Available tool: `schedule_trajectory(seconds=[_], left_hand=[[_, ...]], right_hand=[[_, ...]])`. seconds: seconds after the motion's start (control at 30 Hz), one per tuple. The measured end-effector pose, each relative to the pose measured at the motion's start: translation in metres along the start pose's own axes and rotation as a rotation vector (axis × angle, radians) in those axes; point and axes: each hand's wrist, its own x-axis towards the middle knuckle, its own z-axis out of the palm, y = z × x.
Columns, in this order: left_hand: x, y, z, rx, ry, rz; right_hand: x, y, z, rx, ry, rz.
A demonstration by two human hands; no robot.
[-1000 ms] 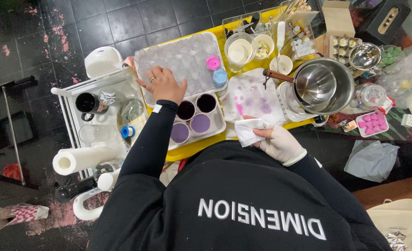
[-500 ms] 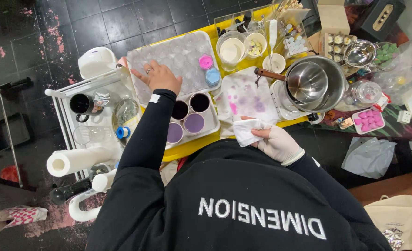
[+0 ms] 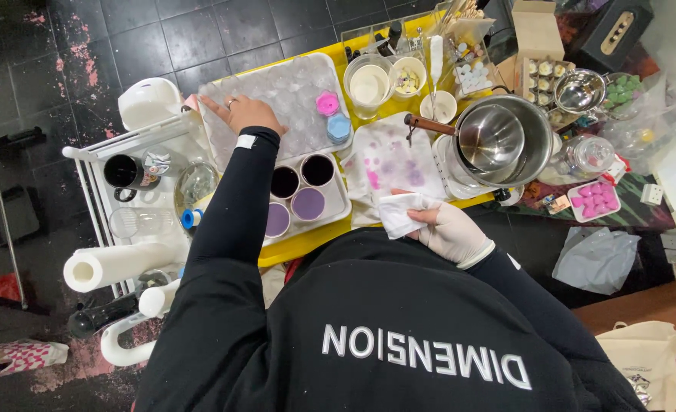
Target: The person wipes a small plastic mold with a cloth, picks up a piece of ice from a tray, and places it inside the mold.
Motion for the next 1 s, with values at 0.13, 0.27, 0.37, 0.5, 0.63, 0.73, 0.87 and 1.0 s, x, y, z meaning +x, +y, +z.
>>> schedule_trajectory(seconds=[0.13,0.27,0.37,0.5,0.63,0.73,0.87,1.0], left_hand=[[0.006,-0.001,0.017,-0.043,0.004,-0.007],[0.0,0.001,0.014,-0.105,0.007,-0.02],[0.0,0.002,0.018,-0.105,0.004,-0.017],[0.003,0.0,0.016,-0.121,-0.022,0.011],[-0.005,0.0,0.008,-0.128,-0.026,0.026],[-0.001,0.001,0.008,-0.119,-0.02,0.037],[0.002,0.0,0.008,-0.128,-0.055,0.022],[0.005,-0.002,0.008,-0.15,-0.084,0.016]], right_hand=[[0.006,0.003,-0.015,-0.011,0.028,0.015],[0.014,0.01,-0.035,0.003,0.007,0.004],[0.011,0.006,-0.022,0.001,0.04,0.011],[0.012,0.004,-0.018,0.018,0.07,0.019],[0.009,0.002,-0.015,0.016,0.083,0.022],[0.011,0.005,-0.02,0.025,0.086,0.018],[0.013,0.011,-0.032,0.019,0.044,-0.01],[0.012,0.01,-0.028,0.034,0.047,0.003]])
